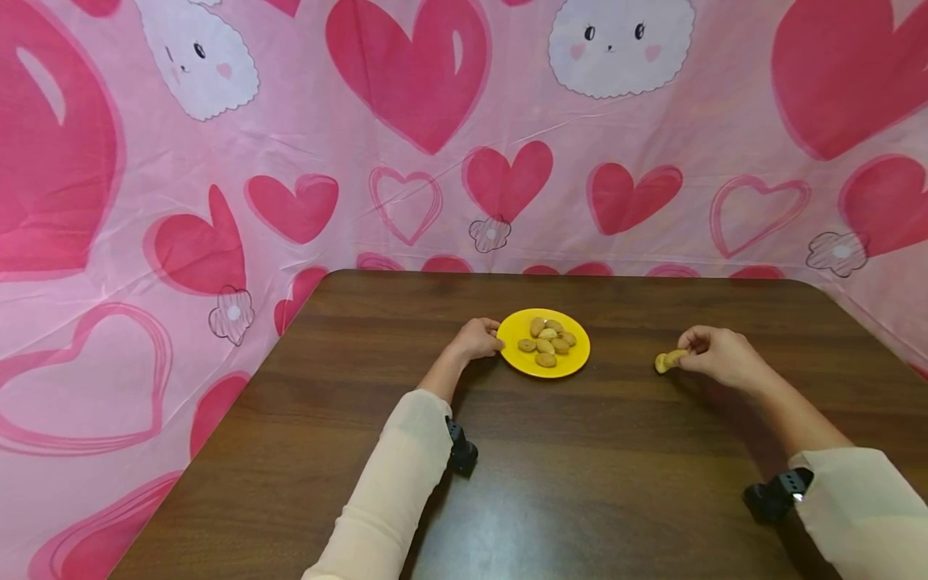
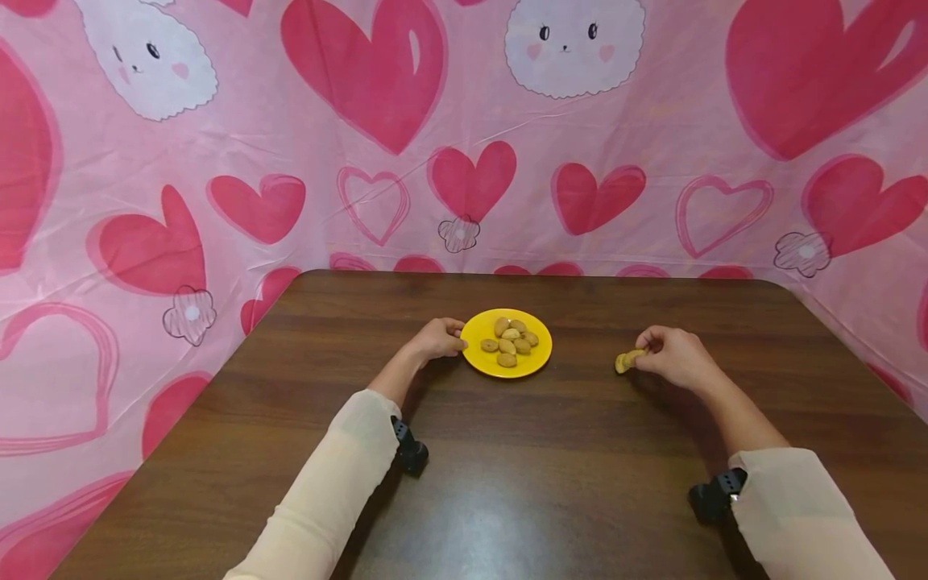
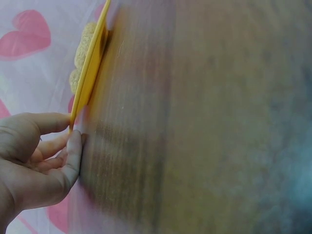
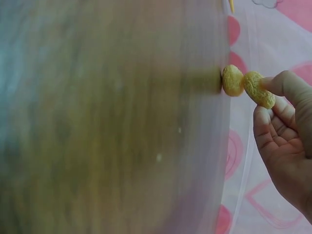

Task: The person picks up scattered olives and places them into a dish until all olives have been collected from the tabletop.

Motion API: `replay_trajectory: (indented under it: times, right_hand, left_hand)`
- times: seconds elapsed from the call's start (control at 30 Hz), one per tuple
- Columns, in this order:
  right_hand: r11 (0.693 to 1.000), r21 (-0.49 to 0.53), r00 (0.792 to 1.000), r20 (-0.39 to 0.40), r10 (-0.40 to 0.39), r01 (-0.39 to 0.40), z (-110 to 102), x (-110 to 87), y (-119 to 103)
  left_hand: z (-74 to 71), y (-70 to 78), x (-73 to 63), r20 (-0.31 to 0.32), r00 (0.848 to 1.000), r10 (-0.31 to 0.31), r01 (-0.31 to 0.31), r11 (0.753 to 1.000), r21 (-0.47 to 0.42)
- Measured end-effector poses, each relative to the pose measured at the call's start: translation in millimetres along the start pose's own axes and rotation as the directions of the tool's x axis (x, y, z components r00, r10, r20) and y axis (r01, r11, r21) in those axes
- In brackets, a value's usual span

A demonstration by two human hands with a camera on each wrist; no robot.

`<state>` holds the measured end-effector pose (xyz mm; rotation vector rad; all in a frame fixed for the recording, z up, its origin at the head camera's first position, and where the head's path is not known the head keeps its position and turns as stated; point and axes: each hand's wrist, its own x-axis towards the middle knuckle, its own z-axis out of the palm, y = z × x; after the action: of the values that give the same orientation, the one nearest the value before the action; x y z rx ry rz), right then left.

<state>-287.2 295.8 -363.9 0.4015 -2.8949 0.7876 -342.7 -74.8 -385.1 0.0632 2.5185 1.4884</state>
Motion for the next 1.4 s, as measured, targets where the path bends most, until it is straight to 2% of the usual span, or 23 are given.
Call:
replay_trajectory:
  times: [0.2, 0.67, 1.07, 1.4]
  right_hand:
    - [1.000, 0.019, 1.000, -0.018, -0.011, 0.011, 4.1, 4.9, -6.4]
    - [0.998, 0.054, 1.000, 0.002, -0.013, 0.013, 12.6, 14.3, -20.2]
    - [0.984, 0.176, 1.000, 0.026, -0.010, 0.005, 21.1, 22.7, -29.8]
    - [0.988, 0.151, 0.999, 0.039, -0.029, 0.023, 30.3, 30.9, -41.8]
  left_hand:
    - [0.0, 1.0, -0.9, 0.003, 1.000, -0.003, 0.003, 1.000, 0.000]
    - [-0.1, 0.4, 0.0, 0.003, 1.000, -0.007, 0.007, 1.000, 0.005]
    - [-0.3, 0.8, 0.5, -0.003, 1.000, -0.013, 0.013, 1.000, 0.002]
    - [0.1, -0.8, 3.0, 0.006, 1.000, -0.018, 0.018, 1.000, -0.001]
